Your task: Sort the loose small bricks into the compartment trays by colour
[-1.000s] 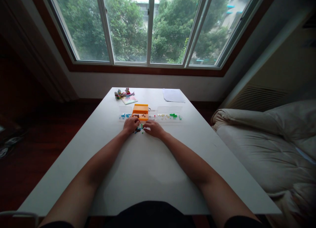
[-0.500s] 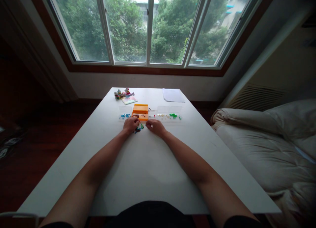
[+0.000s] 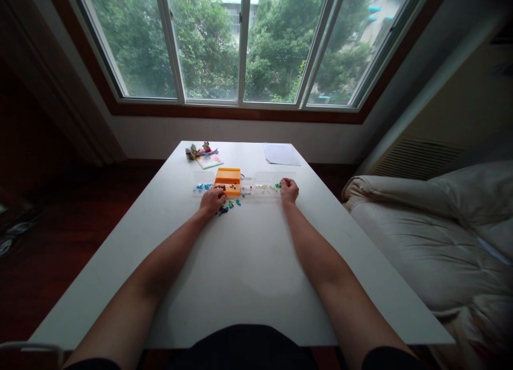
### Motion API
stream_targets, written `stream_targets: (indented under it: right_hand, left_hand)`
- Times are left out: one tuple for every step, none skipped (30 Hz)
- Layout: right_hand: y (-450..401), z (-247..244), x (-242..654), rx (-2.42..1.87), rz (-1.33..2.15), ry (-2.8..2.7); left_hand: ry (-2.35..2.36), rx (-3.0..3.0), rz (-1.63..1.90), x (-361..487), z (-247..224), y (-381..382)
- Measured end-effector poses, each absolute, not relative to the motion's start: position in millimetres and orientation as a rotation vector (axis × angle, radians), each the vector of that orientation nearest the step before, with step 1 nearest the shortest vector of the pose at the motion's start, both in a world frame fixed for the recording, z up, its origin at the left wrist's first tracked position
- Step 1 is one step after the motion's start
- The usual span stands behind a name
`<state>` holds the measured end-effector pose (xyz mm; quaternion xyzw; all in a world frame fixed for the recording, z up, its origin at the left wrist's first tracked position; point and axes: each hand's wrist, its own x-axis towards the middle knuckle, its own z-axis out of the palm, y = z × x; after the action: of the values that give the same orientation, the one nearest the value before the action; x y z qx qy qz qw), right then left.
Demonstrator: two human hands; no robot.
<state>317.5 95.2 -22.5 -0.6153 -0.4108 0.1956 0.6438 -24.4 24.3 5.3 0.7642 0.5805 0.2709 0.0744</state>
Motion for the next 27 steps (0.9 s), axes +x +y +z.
stream_targets:
  right_hand:
    - [95, -22, 319, -1.411, 0.44, -0.92]
    - [94, -20, 319, -1.419, 0.425, -0.915]
    - [93, -19, 318, -1.428, 0.403, -0.922]
    - [91, -17, 317, -1.437, 0.376, -0.945]
    - [89, -16, 314, -1.442, 0.35, -0.986]
    - [85, -14, 310, -1.443, 0.327, -1.041]
    - [82, -12, 305, -1.436, 0.312, -1.113]
    - [78, -10, 299, -1.42, 0.303, -1.201]
    - [74, -9, 292, -1.395, 0.298, -1.299]
    - [70, -8, 283, -1.364, 0.298, -1.409]
    - [65, -6, 275, -1.329, 0.294, -1.524]
    - [60, -6, 265, -1.284, 0.288, -1.635]
    - [56, -5, 256, -1.229, 0.289, -1.745]
    - [51, -5, 247, -1.17, 0.282, -1.851]
    - [47, -5, 238, -1.116, 0.268, -1.954]
    - [43, -6, 230, -1.071, 0.252, -2.047]
    - [39, -6, 224, -1.031, 0.235, -2.132]
    - [35, -6, 218, -0.995, 0.214, -2.208]
    - [32, -6, 213, -0.967, 0.186, -2.269]
    - [29, -6, 209, -0.942, 0.158, -2.321]
    - [27, -6, 206, -0.92, 0.131, -2.363]
    - [25, -5, 204, -0.902, 0.108, -2.395]
    - [23, -5, 203, -0.889, 0.093, -2.417]
    - [23, -4, 202, -0.886, 0.085, -2.422]
    - [22, -4, 202, -0.895, 0.084, -2.407]
    - [23, -4, 203, -0.917, 0.089, -2.372]
    - [24, -5, 205, -0.947, 0.099, -2.325]
  left_hand:
    - [1.743, 2.292, 0.812, -25, 5, 24]
    - [1.744, 2.292, 0.811, -25, 5, 25]
    - [1.743, 2.296, 0.812, -25, 5, 25]
    - [1.74, 2.303, 0.814, -25, 4, 25]
    - [1.736, 2.311, 0.814, -25, 4, 25]
    - [1.73, 2.319, 0.814, -24, 4, 25]
    - [1.725, 2.323, 0.814, -24, 5, 25]
    - [1.719, 2.325, 0.814, -24, 5, 25]
    - [1.713, 2.324, 0.815, -24, 5, 25]
    - [1.711, 2.32, 0.816, -24, 5, 24]
    - [1.713, 2.315, 0.816, -24, 6, 24]
    - [1.717, 2.31, 0.813, -23, 6, 24]
    - [1.722, 2.307, 0.81, -23, 6, 24]
    - [1.724, 2.307, 0.806, -23, 6, 24]
    - [1.727, 2.307, 0.806, -23, 7, 24]
    - [1.728, 2.309, 0.806, -23, 7, 24]
    - [1.73, 2.312, 0.805, -23, 7, 24]
    - [1.734, 2.315, 0.805, -23, 7, 24]
    - [1.737, 2.317, 0.805, -23, 7, 24]
    - [1.738, 2.32, 0.804, -23, 7, 24]
    - [1.735, 2.323, 0.804, -23, 7, 24]
    - [1.73, 2.326, 0.804, -23, 7, 24]
    - [1.725, 2.327, 0.804, -23, 7, 24]
    - [1.721, 2.328, 0.803, -23, 7, 24]
    - [1.715, 2.33, 0.803, -23, 7, 24]
    - [1.707, 2.334, 0.809, -23, 7, 24]
    - [1.692, 2.344, 0.822, -22, 7, 24]
